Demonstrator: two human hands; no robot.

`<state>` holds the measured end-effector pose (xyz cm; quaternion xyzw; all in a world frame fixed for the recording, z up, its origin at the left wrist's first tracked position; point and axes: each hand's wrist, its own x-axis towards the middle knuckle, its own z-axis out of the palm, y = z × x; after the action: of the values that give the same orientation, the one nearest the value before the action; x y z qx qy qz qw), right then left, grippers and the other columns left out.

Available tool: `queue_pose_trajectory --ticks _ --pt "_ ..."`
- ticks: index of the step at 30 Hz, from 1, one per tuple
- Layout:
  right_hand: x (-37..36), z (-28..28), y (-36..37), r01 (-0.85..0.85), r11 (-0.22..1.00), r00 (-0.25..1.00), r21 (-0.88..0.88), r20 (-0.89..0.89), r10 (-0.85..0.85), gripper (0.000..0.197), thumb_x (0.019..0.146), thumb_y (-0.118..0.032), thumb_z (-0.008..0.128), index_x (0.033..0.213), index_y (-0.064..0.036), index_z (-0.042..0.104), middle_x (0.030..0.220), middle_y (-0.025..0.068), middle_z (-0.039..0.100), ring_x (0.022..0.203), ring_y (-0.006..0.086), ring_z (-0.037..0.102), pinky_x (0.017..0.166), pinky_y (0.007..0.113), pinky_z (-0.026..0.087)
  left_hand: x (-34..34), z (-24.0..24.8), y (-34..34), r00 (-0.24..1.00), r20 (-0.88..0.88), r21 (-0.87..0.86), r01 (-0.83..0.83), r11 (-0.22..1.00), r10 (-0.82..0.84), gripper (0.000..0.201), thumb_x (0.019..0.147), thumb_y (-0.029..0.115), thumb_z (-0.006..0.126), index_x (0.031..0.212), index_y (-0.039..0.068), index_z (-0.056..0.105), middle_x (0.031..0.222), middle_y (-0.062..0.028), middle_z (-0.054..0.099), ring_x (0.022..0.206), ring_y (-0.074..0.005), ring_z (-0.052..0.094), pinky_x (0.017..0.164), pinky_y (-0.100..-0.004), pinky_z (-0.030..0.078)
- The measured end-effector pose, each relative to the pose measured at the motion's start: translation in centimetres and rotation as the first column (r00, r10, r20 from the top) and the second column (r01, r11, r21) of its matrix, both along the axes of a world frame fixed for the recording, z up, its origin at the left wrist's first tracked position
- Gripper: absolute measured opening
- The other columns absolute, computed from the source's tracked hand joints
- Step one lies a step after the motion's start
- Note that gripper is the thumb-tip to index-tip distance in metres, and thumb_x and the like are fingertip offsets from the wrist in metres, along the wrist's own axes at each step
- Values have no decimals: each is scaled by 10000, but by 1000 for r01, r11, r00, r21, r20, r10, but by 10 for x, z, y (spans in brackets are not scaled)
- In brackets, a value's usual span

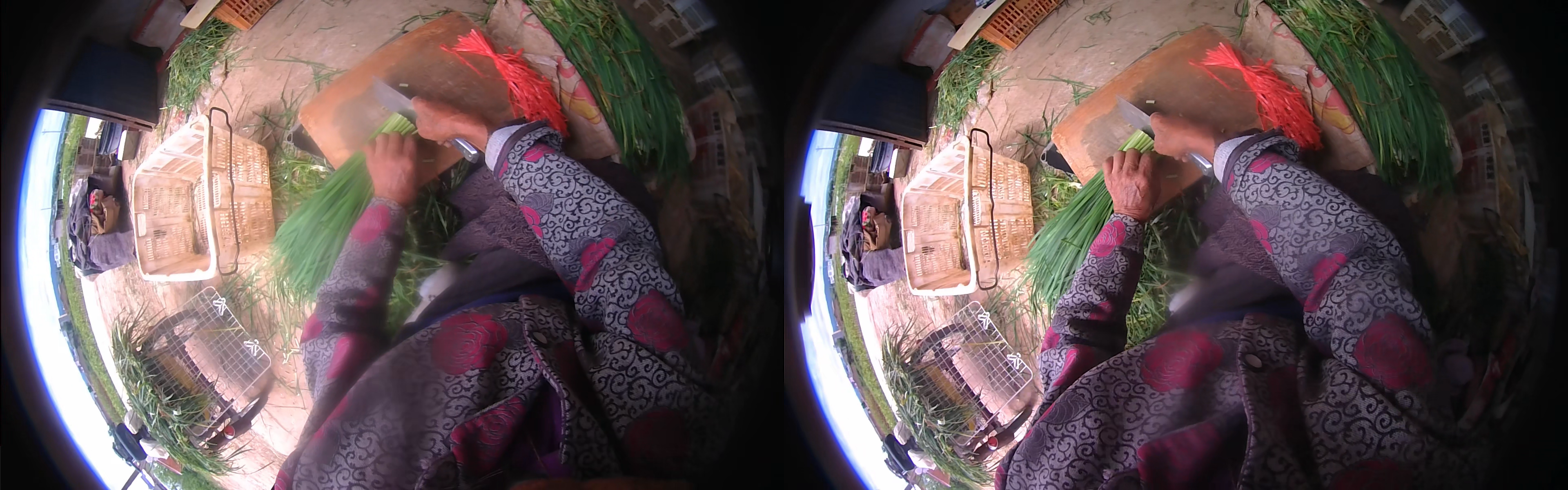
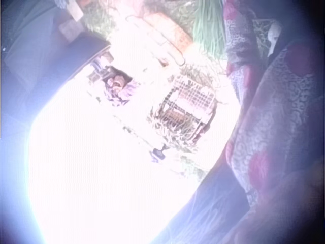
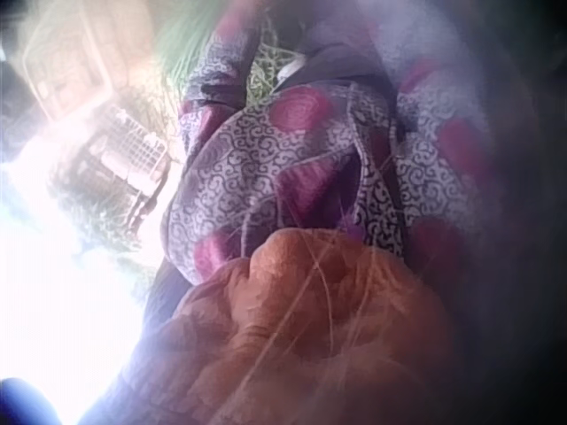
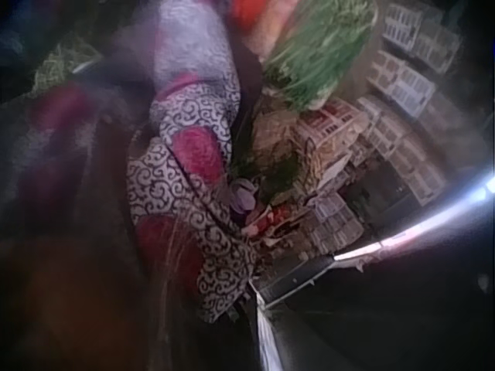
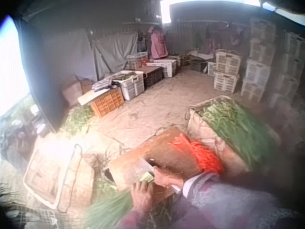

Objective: The person gathers a bunch of long green vegetables, aligns the root ends, ties them together with a red plastic string, and then trims the ends using a knife on a wooden board.

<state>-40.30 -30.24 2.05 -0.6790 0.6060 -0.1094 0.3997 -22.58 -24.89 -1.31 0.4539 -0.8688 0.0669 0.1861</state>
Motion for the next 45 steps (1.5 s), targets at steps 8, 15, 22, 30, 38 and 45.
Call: queue_pose_trajectory --ticks 8,15,22,30,38,45 --pt "10 -11 12 21 997 990 -71 -139 -31 186 850 -23 525 990 97 557 875 359 664 831 492 691 711 551 538 7 -10 -41 962 183 447 -264 854 202 784 675 465 862 1218 46 482 1150 -203 658 1039 -404 676 856 -528 534" --pt "21 3 25 29 996 982 -79 -186 -43 273 817 5 564 1064 107 503 962 390 651 938 524 661 771 588 522 4 -28 -41 952 219 424 -290 858 214 515 759 340 773 1110 57 523 1117 -171 670 1031 -376 684 838 -501 543" --pt "18 -32 10 19 970 981 -244 -185 -66 160 854 -10 543 984 47 467 768 327 638 793 493 670 655 585 484 1 -9 -52 961 168 454 -273 848 219 373 823 290 684 1087 65 547 1058 -164 683 987 -356 696 819 -486 548" --pt "8 -68 29 -108 979 969 -175 -238 64 235 843 -8 536 1046 85 463 910 388 641 910 549 642 743 600 500 10 -24 -44 967 139 390 -251 886 213 379 803 289 693 1069 64 544 1025 -167 689 976 -349 702 805 -486 550" --pt "22 -38 5 -164 951 961 -263 -260 94 284 801 24 558 1060 72 450 829 346 647 828 503 664 669 580 500 14 8 -45 977 75 556 -209 805 202 590 761 419 748 1146 33 520 1115 -237 685 989 -413 693 866 -503 536" --pt "-18 -22 59 -18 999 997 -48 -75 15 237 940 -137 535 1081 34 451 749 231 620 556 394 614 537 522 484 28 12 -39 969 61 577 -229 784 238 1170 590 559 880 1494 84 309 1335 -230 584 1225 -378 580 1005 -567 437"
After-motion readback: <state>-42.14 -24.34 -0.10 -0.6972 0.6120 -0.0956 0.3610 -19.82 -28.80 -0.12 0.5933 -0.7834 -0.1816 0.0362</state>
